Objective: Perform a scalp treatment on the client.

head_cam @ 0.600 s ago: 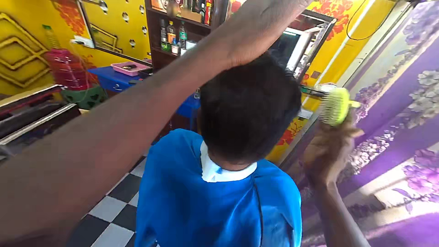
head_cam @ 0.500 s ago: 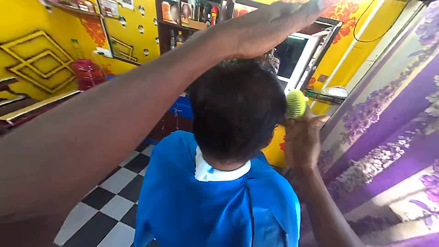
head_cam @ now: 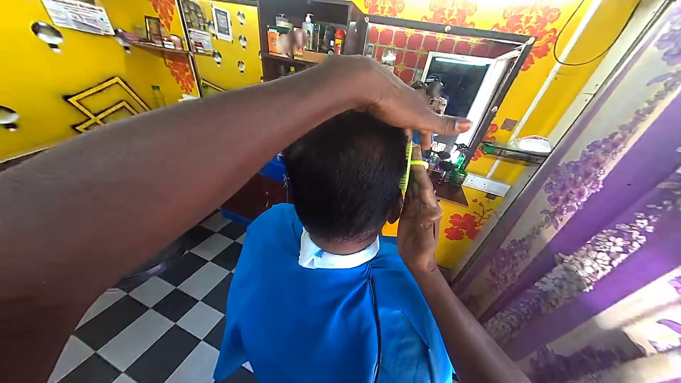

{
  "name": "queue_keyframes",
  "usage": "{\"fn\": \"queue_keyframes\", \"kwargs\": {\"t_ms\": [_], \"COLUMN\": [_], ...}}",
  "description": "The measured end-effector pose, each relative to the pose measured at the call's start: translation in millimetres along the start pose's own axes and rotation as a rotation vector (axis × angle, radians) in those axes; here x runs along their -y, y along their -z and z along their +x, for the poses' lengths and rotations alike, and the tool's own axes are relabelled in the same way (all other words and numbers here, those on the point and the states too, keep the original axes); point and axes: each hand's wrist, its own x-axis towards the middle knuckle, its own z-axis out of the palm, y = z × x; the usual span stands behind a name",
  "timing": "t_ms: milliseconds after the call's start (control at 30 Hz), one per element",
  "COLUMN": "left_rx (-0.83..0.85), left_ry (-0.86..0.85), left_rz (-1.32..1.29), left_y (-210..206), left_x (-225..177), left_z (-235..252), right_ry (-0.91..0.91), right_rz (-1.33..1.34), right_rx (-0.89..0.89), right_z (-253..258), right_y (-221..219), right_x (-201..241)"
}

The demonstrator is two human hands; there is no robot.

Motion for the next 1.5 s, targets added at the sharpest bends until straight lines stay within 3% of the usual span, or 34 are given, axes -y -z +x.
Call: {"fn": "queue_keyframes", "kwargs": {"t_ms": [200, 333, 467, 533, 567, 667, 733, 800, 1033, 1100, 1167, 1233, 1300, 1467, 1500], "left_rx": [-0.138, -0.227, -0.278, -0.3, -0.324, -0.491, -0.539, -0.539, -0.527, -0.578, -0.648, -0.704, -0.739, -0.77, -0.785], "left_ry": [-0.542, -0.641, -0.735, -0.738, -0.724, -0.69, -0.614, -0.539, -0.513, -0.512, -0.514, -0.513, -0.518, -0.494, -0.496], "left_rz": [0.261, 0.353, 0.236, 0.062, -0.059, -0.248, -0.265, -0.211, -0.161, -0.19, -0.228, -0.269, -0.29, -0.236, -0.217], "left_y": [-33.3, -53.3, -59.1, -51.6, -45.7, -27.1, -19.2, -17.9, -28.7, -26.6, -23.6, -22.5, -23.1, -31.2, -33.5], "left_x": [14.9, 19.6, 18.3, 14.3, 12.4, 18.1, 26.6, 33.5, 44.9, 46.4, 47.8, 49.5, 50.6, 54.9, 55.6], "left_z": [-21.2, -31.2, -35.8, -44.6, -50.1, -51.2, -47.2, -44.2, -54.0, -58.4, -61.1, -62.1, -62.3, -71.8, -71.8], "right_ry": [0.368, 0.501, 0.65, 0.75, 0.769, 0.573, 0.433, 0.407, 0.795, 0.829, 0.686, 0.586, 0.589, 0.775, 0.808], "right_rz": [-0.496, -0.703, -0.809, -0.771, -0.741, -0.751, -0.725, -0.699, -0.839, -0.772, -0.8, -0.879, -0.929, -0.934, -0.912], "right_rx": [0.162, 0.344, 0.632, 0.715, 0.671, 0.359, 0.267, 0.326, 0.864, 0.827, 0.595, 0.48, 0.54, 0.927, 0.925], "right_z": [-21.7, -29.5, -38.7, -29.9, -21.9, 18.4, 50.2, 61.6, 3.8, 14.7, 39.0, 69.6, 76.5, 13.6, 8.4], "right_y": [2.6, 16.8, 26.5, 24.6, 24.1, 29.4, 30.7, 27.1, 5.6, 4.2, 5.7, 4.6, 0.1, -17.2, -16.9], "right_x": [-8.0, -9.5, 3.8, 20.7, 29.2, 44.9, 41.3, 33.9, 39.0, 52.1, 65.0, 69.5, 63.5, 57.7, 60.7]}}
